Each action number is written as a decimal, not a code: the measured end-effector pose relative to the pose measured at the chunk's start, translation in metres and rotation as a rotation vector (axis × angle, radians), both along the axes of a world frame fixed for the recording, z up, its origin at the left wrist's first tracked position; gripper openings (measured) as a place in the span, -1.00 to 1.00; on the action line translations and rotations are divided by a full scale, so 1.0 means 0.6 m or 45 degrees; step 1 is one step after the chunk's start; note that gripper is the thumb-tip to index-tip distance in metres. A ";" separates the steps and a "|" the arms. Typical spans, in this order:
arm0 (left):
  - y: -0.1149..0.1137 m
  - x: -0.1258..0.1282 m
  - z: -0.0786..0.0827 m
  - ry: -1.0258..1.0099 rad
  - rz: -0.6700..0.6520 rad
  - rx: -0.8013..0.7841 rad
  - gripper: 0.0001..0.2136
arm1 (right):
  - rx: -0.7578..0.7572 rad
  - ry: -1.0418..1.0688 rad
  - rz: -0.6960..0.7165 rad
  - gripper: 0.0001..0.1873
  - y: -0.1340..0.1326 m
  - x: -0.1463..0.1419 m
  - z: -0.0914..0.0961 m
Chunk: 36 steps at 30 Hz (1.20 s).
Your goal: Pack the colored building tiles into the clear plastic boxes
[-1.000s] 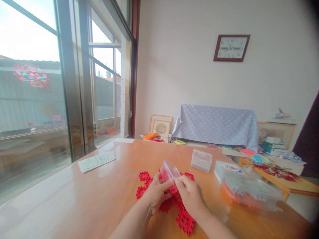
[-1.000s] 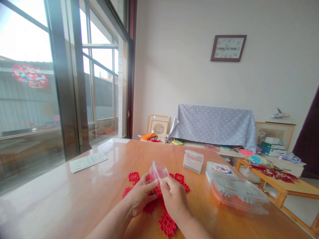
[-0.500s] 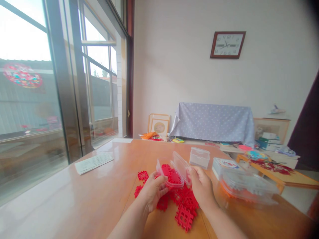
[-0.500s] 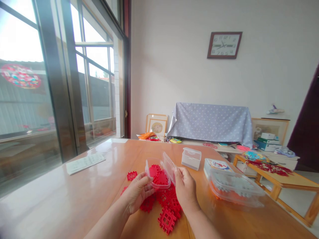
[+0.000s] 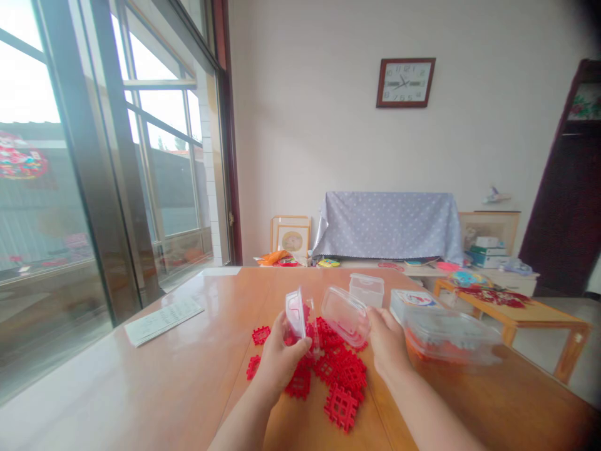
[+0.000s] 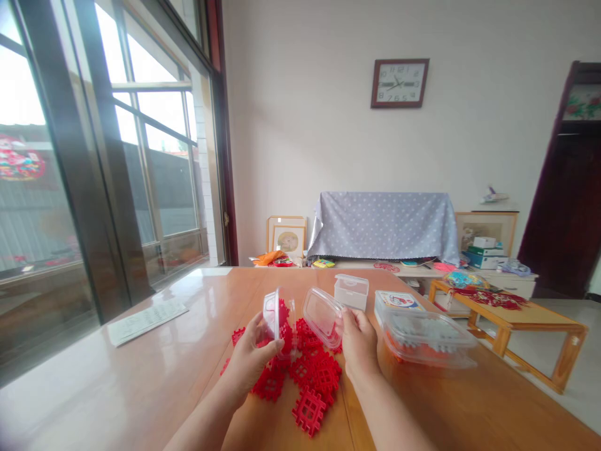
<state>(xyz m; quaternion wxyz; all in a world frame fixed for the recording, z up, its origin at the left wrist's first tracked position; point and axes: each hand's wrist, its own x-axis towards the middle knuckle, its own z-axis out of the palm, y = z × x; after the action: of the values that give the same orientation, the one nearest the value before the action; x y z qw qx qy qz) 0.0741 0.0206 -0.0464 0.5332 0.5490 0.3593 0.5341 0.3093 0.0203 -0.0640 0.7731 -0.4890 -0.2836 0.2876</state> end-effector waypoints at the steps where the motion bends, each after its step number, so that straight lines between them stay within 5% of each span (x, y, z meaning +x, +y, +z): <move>1: 0.002 0.000 -0.005 0.051 0.030 0.046 -0.28 | -0.002 0.001 -0.002 -0.58 0.000 -0.001 0.000; 12: 0.019 -0.007 -0.039 0.502 0.213 0.421 -0.19 | -0.038 0.000 0.035 -0.67 -0.003 -0.012 0.005; 28: 0.029 -0.020 -0.015 0.304 0.377 0.326 -0.21 | -0.044 -0.003 -0.006 -0.65 0.006 0.007 -0.001; 36: 0.028 -0.032 0.005 -0.132 0.412 0.070 -0.28 | -0.052 0.021 0.002 -0.62 0.007 0.013 -0.002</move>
<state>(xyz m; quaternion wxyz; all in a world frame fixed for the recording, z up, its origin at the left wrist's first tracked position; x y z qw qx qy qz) 0.0550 0.0376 -0.0432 0.4429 0.4701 0.4003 0.6501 0.3169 0.0245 -0.0653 0.7651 -0.5020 -0.2718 0.2980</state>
